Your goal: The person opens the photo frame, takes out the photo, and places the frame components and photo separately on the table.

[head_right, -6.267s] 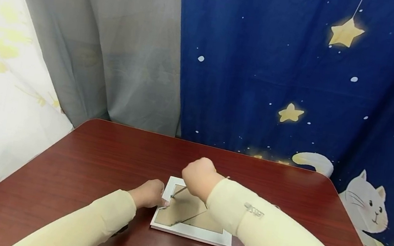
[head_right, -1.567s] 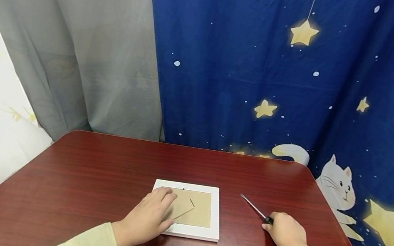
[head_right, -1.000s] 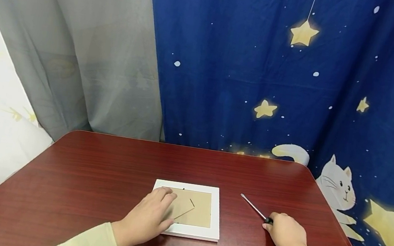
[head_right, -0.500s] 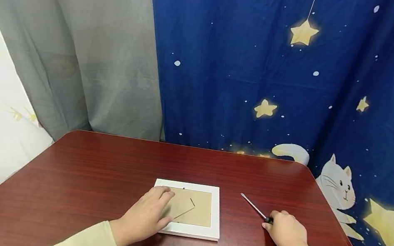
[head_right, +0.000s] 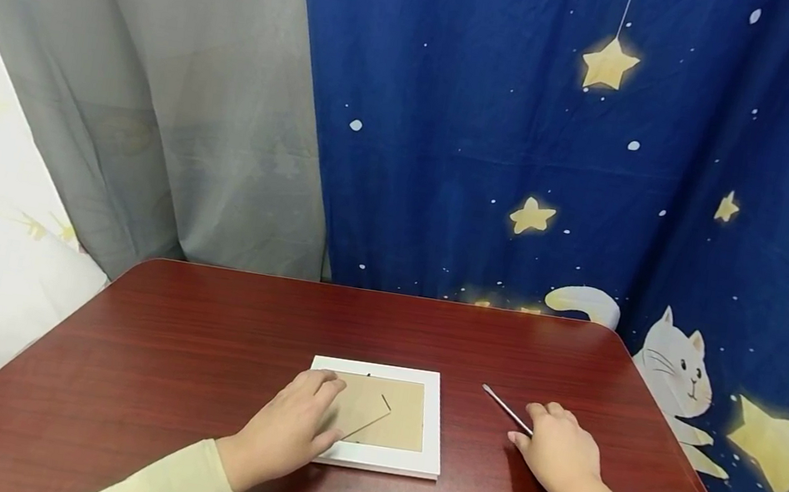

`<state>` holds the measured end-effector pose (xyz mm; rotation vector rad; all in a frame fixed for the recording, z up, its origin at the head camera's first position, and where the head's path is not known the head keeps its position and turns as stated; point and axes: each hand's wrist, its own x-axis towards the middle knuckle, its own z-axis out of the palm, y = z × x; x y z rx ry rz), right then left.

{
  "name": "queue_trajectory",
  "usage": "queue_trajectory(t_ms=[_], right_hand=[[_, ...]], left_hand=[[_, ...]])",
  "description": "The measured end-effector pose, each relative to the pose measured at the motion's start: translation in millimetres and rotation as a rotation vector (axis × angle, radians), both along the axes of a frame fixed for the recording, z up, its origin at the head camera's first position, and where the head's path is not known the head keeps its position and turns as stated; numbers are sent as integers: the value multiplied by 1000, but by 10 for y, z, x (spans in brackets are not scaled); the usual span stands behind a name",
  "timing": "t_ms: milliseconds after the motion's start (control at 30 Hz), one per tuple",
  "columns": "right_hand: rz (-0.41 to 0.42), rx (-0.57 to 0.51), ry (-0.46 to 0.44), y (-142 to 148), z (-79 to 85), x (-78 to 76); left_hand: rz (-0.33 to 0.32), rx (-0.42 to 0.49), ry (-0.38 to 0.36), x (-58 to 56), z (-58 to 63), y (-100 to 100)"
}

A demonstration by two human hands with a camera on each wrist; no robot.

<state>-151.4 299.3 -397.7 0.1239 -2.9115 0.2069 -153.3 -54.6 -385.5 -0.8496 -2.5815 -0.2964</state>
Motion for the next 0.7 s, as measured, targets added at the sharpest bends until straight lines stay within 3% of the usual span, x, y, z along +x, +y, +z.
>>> queue_trajectory(t_ms=[300, 533, 700], right_hand=[[64, -33, 120, -241, 35, 12], [118, -55, 118, -483, 92, 49], [160, -78, 122, -661, 133, 71]], left_hand=[[2, 15, 5, 8, -8, -48], [8, 52, 17, -2, -29, -85], [34, 61, -16, 1, -35, -119]])
